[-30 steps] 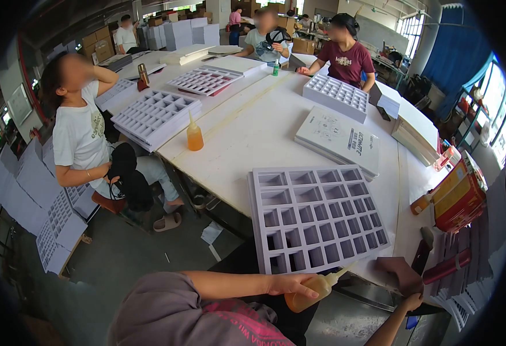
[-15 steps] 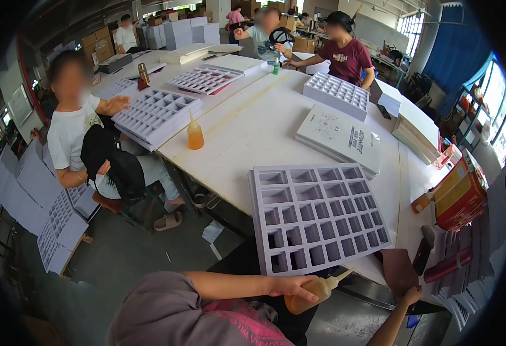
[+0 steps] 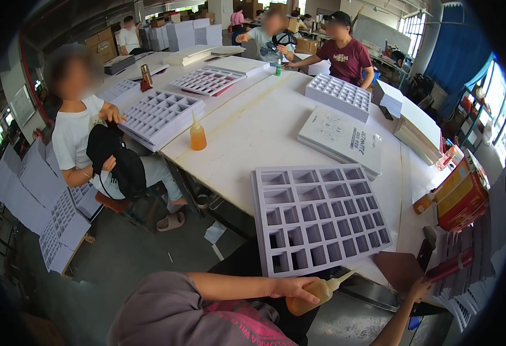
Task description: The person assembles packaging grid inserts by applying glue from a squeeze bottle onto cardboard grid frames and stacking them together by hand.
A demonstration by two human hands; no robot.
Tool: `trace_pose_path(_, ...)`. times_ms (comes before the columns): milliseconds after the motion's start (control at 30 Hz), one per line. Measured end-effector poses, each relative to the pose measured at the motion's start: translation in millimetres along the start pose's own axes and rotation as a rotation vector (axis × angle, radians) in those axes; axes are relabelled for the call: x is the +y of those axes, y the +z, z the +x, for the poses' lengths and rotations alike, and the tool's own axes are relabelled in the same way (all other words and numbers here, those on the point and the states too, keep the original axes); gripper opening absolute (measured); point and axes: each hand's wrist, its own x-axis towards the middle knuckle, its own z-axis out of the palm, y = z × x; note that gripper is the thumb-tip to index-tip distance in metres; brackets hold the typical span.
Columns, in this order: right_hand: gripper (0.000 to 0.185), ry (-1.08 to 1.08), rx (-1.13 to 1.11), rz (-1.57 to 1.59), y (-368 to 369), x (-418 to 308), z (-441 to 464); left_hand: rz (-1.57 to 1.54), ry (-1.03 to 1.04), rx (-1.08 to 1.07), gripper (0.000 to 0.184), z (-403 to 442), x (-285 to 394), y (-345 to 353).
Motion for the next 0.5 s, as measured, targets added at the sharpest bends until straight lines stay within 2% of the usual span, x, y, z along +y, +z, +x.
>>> trace_pose_path(67,0.051,-0.179,0.035,0.326,3.1,-11.1,9.2,0.006,0.011,0.009,0.074,2.0,-2.0,-2.0)
trace_pose_path(100,0.049,-0.196,0.004,0.487,2.9,-19.1,8.8,0.005,0.013,0.014,0.074,1.9,-4.0,-2.0)
trace_pose_path(200,0.043,-0.238,-0.109,0.961,-117.8,-132.4,-44.0,0.023,0.017,0.018,0.072,0.1,1.6,-0.9)
trace_pose_path(300,0.041,-0.406,-0.313,1.177,-200.1,-193.6,-81.5,0.089,0.154,0.092,0.068,-1.4,4.6,2.0)
trace_pose_path(400,0.04,-0.556,-0.686,1.327,-235.6,-212.1,-115.4,0.053,0.395,0.183,0.067,-14.3,30.6,12.5)
trace_pose_path(500,0.041,-0.568,-1.207,1.323,-260.6,-226.4,-159.1,0.044,0.575,0.255,0.07,-19.7,42.7,3.9)
